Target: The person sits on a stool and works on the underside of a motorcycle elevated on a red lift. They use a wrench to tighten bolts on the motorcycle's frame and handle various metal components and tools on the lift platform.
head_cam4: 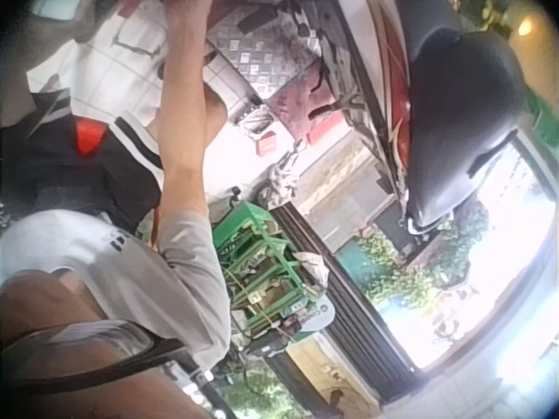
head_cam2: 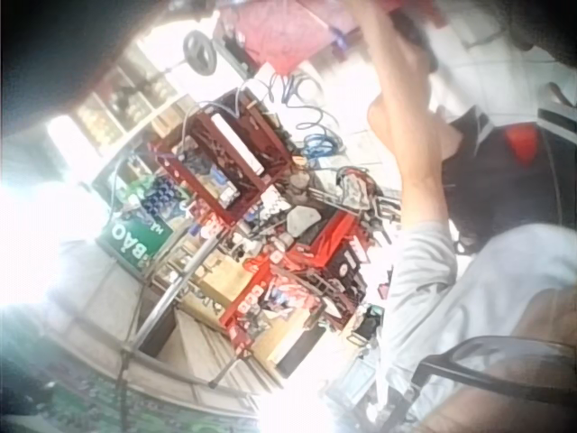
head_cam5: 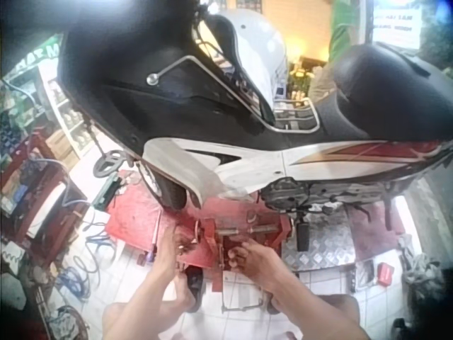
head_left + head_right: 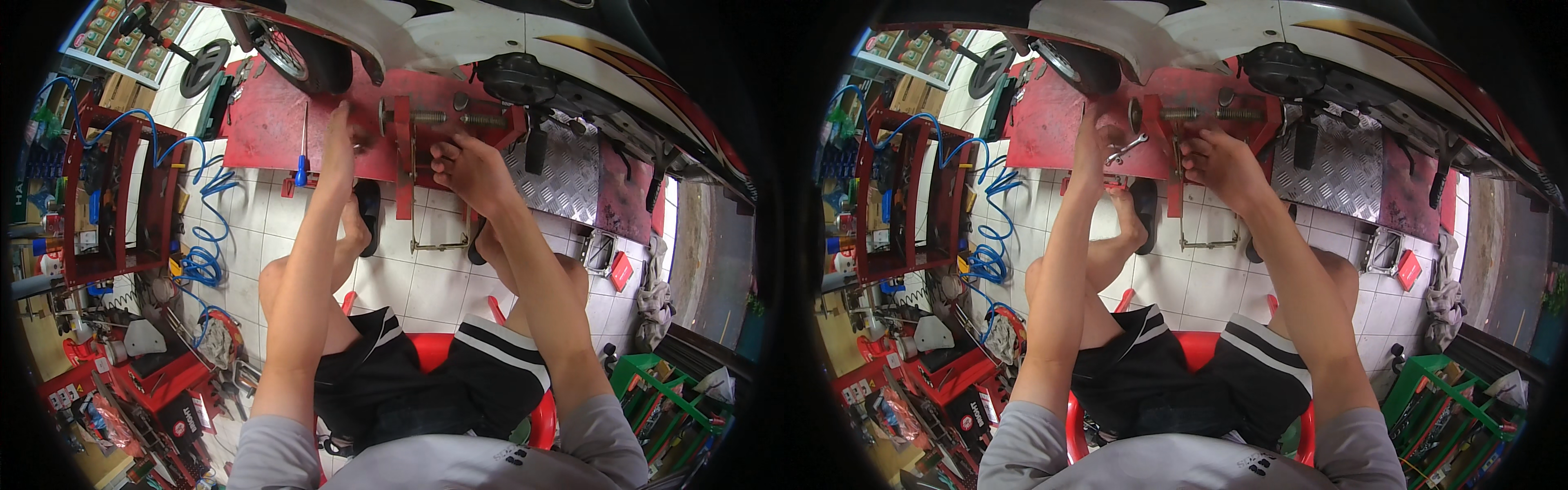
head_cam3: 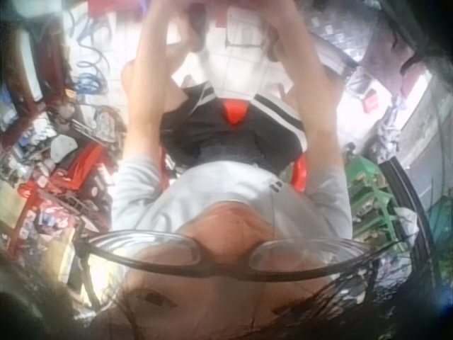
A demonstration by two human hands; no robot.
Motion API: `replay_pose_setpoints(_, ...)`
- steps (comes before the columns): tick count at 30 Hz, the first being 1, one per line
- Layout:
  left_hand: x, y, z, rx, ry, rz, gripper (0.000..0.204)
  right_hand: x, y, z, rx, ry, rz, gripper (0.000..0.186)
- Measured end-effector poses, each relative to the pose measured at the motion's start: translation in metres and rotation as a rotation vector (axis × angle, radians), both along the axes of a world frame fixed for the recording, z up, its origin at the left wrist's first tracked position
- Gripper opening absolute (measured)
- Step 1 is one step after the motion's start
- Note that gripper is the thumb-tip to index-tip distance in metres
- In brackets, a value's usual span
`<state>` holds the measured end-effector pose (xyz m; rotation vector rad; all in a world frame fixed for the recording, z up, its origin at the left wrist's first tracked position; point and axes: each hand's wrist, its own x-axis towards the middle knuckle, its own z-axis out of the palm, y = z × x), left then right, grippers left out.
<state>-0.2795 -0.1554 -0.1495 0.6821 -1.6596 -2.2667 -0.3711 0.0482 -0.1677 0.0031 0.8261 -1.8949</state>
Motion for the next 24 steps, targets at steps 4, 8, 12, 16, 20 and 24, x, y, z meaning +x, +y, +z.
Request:
replay_pose_setpoints(4, 0.006, -0.032, -0.025, 0.096, 0.166, -0.153, 0.056, 0.004, -0.010, 0.001, 0.069, -0.061, -0.074, 0.030)
replay_pose_setpoints(8, 0.000, 0.003, 0.007, 0.028, -0.074, 0.104, 0.056, 0.001, -0.002, 0.005, 0.017, -0.029, -0.045, 0.027)
replay_pose_setpoints(12, 0.008, -0.028, -0.015, 0.032, -0.197, 0.032, 0.055, -0.001, -0.004, -0.003, 0.063, -0.042, -0.050, 0.027)
replay_pose_setpoints(16, 0.002, 0.000, 0.004, 0.047, -0.070, 0.089, 0.058, 0.006, -0.006, 0.017, 0.021, -0.019, -0.025, 0.026)
replay_pose_setpoints(20, 0.008, -0.025, -0.004, -0.007, -0.313, -0.090, 0.060, -0.003, -0.002, 0.004, 0.053, 0.025, 0.031, 0.027)
replay_pose_setpoints(24, 0.003, 0.004, 0.001, -0.018, -0.131, 0.126, 0.059, 0.000, -0.003, 0.007, 0.078, -0.010, -0.030, 0.032)
